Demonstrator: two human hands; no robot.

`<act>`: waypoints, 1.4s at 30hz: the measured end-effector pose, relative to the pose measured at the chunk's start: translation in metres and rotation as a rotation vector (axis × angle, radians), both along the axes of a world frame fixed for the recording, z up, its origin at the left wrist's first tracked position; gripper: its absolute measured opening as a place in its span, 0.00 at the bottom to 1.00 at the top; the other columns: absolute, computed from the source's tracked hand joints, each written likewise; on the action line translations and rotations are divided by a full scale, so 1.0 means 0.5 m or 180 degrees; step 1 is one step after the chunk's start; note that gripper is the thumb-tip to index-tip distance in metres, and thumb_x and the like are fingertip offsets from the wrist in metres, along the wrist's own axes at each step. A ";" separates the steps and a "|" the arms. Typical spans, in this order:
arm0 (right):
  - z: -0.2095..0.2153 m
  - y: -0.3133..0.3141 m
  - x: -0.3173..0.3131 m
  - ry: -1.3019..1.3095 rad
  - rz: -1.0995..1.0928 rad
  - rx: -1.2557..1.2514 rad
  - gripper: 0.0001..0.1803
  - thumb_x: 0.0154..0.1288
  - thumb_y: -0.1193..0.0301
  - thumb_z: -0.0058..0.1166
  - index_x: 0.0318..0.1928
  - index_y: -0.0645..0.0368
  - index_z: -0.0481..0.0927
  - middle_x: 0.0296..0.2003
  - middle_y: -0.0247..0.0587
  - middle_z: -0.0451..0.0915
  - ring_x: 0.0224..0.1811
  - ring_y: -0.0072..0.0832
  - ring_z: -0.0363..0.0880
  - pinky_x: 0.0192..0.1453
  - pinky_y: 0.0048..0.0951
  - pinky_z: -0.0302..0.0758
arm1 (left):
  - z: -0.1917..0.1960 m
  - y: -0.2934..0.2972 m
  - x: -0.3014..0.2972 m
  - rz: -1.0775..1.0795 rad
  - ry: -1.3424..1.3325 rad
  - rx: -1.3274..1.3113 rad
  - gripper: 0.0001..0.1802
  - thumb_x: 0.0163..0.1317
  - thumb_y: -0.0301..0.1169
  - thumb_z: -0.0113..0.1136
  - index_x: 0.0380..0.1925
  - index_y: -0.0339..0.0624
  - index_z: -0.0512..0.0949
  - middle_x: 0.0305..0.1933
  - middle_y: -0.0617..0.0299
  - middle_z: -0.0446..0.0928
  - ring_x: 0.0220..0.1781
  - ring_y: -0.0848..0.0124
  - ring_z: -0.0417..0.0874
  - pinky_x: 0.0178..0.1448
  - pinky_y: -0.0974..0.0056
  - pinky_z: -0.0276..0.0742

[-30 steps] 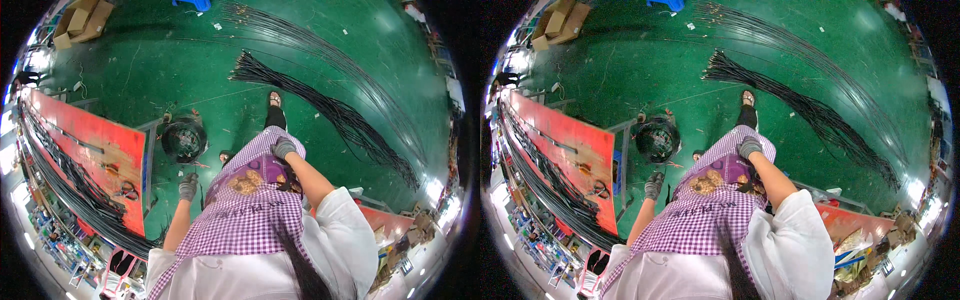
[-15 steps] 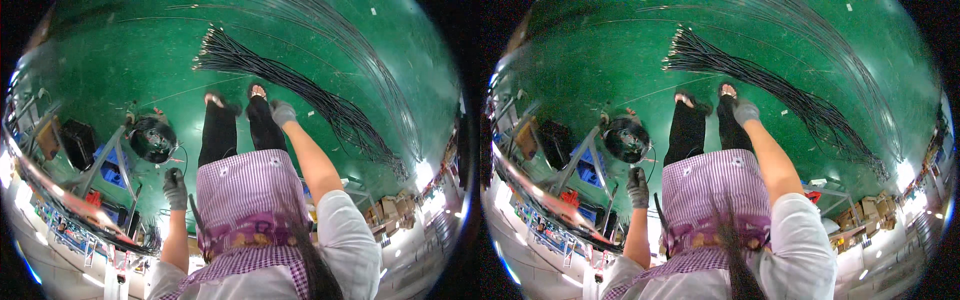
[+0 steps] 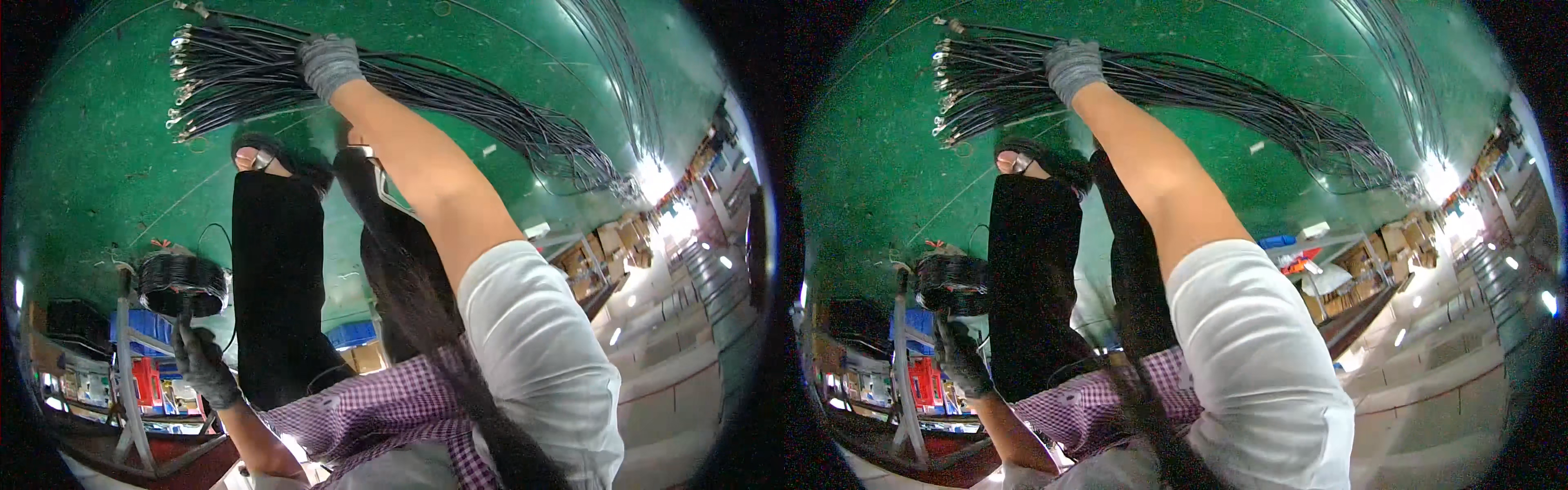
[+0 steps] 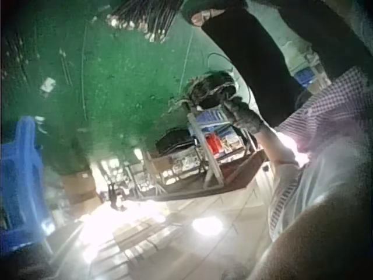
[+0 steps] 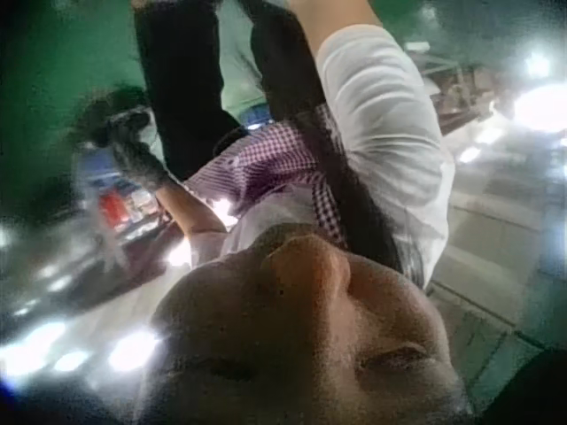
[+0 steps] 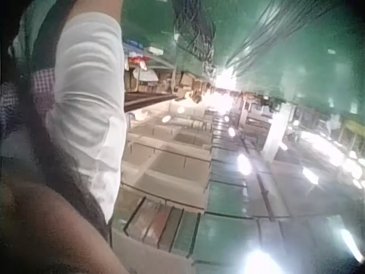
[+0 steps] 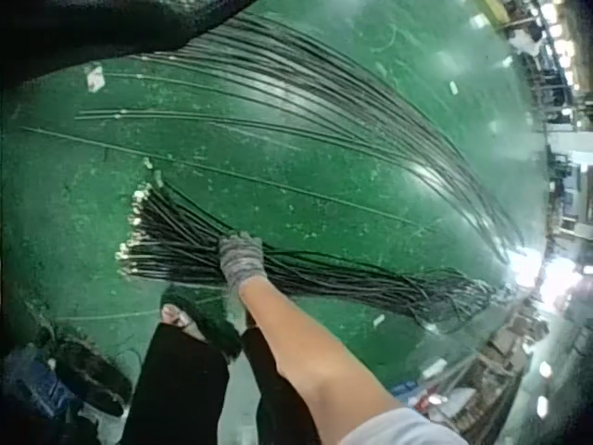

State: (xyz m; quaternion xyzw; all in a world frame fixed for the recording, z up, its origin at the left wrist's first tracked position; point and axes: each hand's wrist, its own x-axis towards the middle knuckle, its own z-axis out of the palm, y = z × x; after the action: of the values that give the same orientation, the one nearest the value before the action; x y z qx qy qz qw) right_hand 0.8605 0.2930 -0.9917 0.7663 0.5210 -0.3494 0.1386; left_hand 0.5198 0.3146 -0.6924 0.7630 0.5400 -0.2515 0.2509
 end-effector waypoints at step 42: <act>0.245 0.243 -0.028 0.2773 -0.0157 0.0036 0.13 0.58 0.64 0.40 0.38 0.59 0.72 0.37 0.45 0.74 0.40 0.39 0.71 0.45 0.30 0.66 | 0.209 0.010 0.095 0.4131 -0.2474 0.1193 0.14 0.58 0.40 0.44 0.33 0.39 0.65 0.22 0.63 0.67 0.22 0.76 0.67 0.26 0.73 0.62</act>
State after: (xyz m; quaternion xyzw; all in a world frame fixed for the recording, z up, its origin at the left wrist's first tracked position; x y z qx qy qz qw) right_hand 0.8466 0.4147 -0.8690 0.5603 0.5143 -0.6404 -0.1067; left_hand 0.5672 0.3195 -0.5877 0.3574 0.7853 0.3265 0.3860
